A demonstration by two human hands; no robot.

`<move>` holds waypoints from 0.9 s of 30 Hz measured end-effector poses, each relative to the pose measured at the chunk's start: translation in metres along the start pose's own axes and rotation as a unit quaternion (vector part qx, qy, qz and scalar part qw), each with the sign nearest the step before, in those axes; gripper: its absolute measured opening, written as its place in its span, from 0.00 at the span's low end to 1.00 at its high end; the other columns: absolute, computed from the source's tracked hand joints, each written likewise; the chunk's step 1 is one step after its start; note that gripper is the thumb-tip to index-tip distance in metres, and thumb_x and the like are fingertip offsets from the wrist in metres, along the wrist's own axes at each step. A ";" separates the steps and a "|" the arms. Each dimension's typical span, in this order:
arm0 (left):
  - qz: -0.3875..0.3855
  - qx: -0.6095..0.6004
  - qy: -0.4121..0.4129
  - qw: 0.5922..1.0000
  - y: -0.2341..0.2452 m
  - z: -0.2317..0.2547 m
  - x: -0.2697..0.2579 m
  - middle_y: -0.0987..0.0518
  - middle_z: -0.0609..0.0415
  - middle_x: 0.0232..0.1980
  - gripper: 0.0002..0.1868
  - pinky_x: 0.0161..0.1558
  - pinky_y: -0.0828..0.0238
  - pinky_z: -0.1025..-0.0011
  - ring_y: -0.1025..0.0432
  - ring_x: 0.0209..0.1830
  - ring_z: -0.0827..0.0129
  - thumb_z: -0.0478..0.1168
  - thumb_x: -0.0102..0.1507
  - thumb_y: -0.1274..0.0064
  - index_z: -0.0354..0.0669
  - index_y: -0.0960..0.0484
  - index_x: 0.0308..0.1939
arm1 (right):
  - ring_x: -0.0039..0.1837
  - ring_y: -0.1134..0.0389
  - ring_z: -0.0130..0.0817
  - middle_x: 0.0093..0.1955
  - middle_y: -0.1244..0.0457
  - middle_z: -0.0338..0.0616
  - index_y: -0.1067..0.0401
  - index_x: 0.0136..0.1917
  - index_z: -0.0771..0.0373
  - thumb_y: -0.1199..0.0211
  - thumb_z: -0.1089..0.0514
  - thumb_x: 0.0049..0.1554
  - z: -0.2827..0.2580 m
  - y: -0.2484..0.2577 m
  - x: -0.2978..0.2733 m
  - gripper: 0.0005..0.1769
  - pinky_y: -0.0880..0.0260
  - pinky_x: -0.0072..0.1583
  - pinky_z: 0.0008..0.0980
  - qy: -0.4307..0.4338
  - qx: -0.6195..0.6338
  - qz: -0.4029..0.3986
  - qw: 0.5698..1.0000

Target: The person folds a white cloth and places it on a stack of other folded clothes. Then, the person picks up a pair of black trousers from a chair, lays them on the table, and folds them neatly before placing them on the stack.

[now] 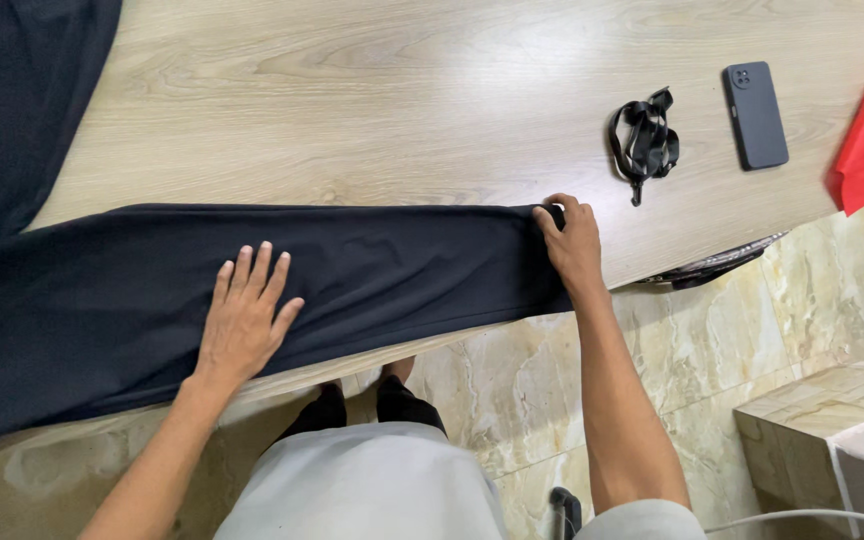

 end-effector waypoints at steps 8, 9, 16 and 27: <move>-0.030 0.030 0.024 0.999 -0.006 0.013 0.004 0.44 0.40 0.81 0.43 0.75 0.57 0.43 0.50 0.80 0.43 0.64 0.65 0.57 0.47 0.42 0.78 | 0.44 0.37 0.33 0.42 0.36 0.46 0.26 0.51 0.65 0.32 0.52 0.61 0.021 -0.007 0.035 0.14 0.35 0.46 0.34 -0.008 0.160 -0.096 0.982; -0.038 0.036 0.032 0.998 -0.008 0.012 0.006 0.45 0.41 0.81 0.44 0.75 0.58 0.42 0.51 0.80 0.43 0.66 0.64 0.58 0.49 0.43 0.79 | 0.42 0.40 0.28 0.42 0.37 0.43 0.27 0.51 0.65 0.33 0.53 0.63 0.025 -0.008 0.035 0.12 0.37 0.44 0.31 -0.063 0.232 -0.114 0.964; -0.032 0.002 0.118 0.993 -0.009 -0.012 0.021 0.50 0.35 0.79 0.48 0.70 0.65 0.35 0.57 0.78 0.36 0.70 0.63 0.58 0.46 0.44 0.78 | 0.45 0.35 0.27 0.47 0.33 0.41 0.30 0.55 0.63 0.32 0.62 0.57 -0.013 0.011 0.049 0.13 0.34 0.46 0.28 -0.017 0.219 0.017 0.975; -0.043 -0.041 0.048 0.997 -0.027 0.014 0.057 0.45 0.41 0.82 0.37 0.76 0.60 0.40 0.53 0.82 0.42 0.60 0.70 0.60 0.49 0.41 0.80 | 0.82 0.53 0.53 0.81 0.50 0.51 0.40 0.78 0.53 0.45 0.40 0.64 -0.142 -0.072 -0.117 0.33 0.56 0.78 0.52 0.364 -0.101 -0.045 0.925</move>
Point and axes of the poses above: each hand's wrist, its own x-axis towards the middle knuckle, its own y-axis out of the back of the hand, z = x × y, the point moved 6 cm from there along x, towards the middle knuckle
